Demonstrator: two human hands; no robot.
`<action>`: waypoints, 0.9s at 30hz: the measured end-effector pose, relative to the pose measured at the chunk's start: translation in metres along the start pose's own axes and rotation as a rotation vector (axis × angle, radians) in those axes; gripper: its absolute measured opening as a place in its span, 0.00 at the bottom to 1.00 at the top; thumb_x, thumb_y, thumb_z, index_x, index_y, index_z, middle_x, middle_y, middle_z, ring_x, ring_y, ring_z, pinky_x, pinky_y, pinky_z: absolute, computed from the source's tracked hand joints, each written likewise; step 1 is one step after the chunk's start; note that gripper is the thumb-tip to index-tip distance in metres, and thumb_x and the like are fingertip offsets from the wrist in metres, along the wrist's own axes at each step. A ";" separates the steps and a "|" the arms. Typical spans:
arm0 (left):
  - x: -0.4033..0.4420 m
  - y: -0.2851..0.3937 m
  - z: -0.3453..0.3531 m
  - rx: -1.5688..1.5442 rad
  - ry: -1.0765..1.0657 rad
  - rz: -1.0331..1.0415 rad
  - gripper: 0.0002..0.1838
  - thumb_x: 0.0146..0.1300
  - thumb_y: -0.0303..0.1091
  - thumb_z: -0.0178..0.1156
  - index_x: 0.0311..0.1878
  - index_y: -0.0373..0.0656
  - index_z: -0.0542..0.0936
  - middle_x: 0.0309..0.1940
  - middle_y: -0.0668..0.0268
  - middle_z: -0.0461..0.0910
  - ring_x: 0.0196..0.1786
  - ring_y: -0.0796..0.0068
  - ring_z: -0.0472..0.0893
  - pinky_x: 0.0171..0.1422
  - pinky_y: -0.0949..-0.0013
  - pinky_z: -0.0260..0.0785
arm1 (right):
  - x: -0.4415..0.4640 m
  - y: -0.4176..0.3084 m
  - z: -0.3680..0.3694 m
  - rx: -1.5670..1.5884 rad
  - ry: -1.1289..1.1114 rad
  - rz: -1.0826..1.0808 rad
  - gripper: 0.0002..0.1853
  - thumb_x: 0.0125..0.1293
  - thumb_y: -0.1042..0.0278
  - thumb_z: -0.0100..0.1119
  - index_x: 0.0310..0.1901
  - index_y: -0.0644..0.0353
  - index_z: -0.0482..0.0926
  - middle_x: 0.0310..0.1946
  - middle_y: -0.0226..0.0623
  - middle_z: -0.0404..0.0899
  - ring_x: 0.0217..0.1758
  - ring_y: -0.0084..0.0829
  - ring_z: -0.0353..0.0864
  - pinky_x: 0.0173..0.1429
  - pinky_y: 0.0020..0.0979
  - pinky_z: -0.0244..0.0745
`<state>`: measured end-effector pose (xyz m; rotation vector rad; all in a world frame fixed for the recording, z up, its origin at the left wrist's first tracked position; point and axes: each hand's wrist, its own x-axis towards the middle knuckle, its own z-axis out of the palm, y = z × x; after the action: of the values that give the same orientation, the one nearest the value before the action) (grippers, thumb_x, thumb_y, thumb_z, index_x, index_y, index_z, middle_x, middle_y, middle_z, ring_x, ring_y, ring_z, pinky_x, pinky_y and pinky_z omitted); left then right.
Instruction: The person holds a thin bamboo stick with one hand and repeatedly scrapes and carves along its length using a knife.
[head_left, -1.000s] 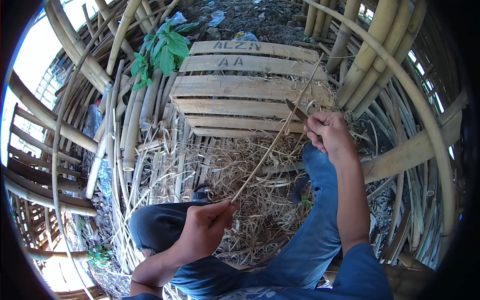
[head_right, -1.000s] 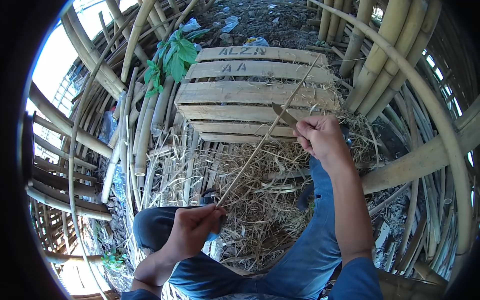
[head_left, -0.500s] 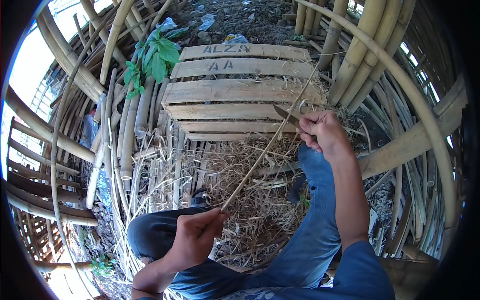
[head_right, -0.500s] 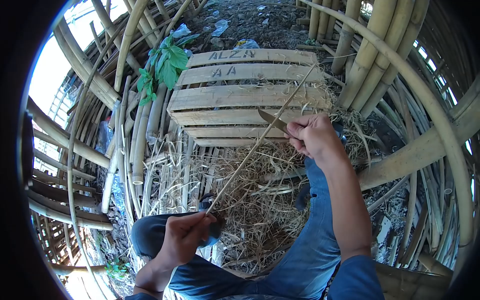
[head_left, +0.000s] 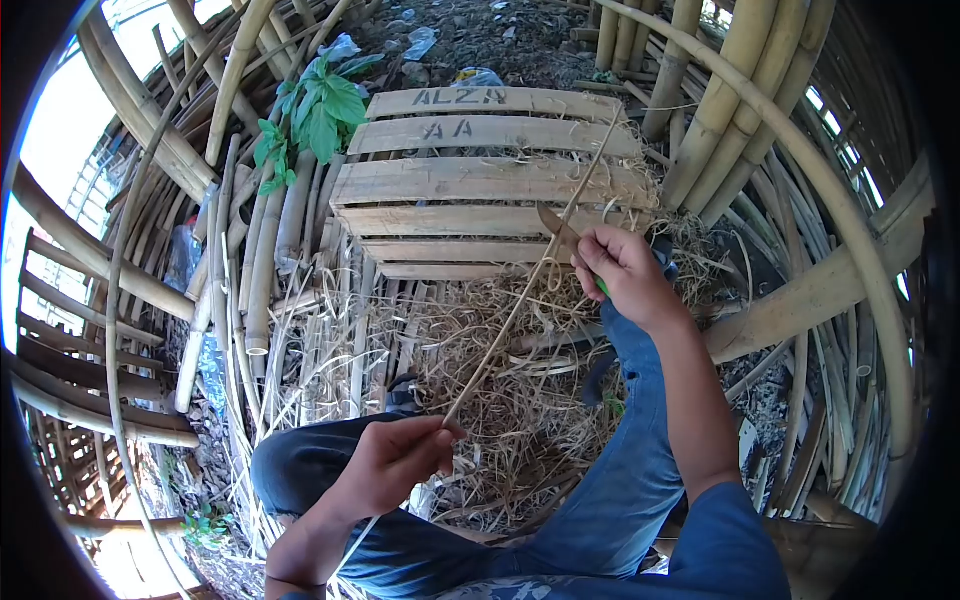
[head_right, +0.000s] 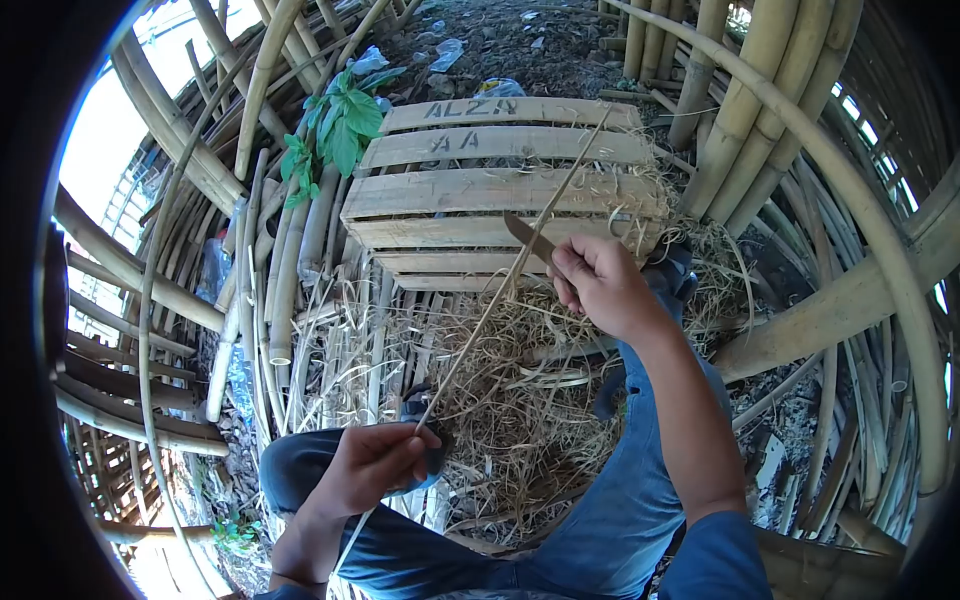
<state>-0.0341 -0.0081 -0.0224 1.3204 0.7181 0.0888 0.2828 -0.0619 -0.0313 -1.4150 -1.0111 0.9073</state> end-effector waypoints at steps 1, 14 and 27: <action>0.001 0.000 -0.002 -0.059 -0.017 -0.013 0.13 0.70 0.31 0.52 0.50 0.32 0.77 0.25 0.71 0.77 0.25 0.89 0.70 0.30 0.81 0.63 | 0.002 0.006 0.000 -0.036 0.024 0.032 0.14 0.72 0.63 0.49 0.36 0.66 0.73 0.23 0.29 0.72 0.23 0.19 0.68 0.27 0.24 0.64; 0.020 0.014 0.019 -0.276 0.053 0.107 0.17 0.74 0.36 0.44 0.55 0.33 0.74 0.20 0.73 0.68 0.19 0.89 0.60 0.22 0.80 0.51 | -0.001 0.001 0.058 -1.023 0.306 -0.693 0.10 0.65 0.64 0.57 0.37 0.62 0.73 0.25 0.37 0.77 0.20 0.36 0.77 0.24 0.35 0.70; 0.021 0.019 0.027 -0.316 0.061 0.049 0.14 0.74 0.32 0.44 0.51 0.33 0.74 0.20 0.79 0.63 0.23 0.91 0.58 0.25 0.82 0.50 | -0.004 0.001 0.068 -0.803 0.198 -0.801 0.11 0.68 0.63 0.51 0.31 0.62 0.71 0.18 0.40 0.72 0.16 0.37 0.74 0.20 0.35 0.67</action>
<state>0.0031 -0.0160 -0.0124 1.0365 0.6920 0.2728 0.2184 -0.0424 -0.0377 -1.4699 -1.7005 -0.2679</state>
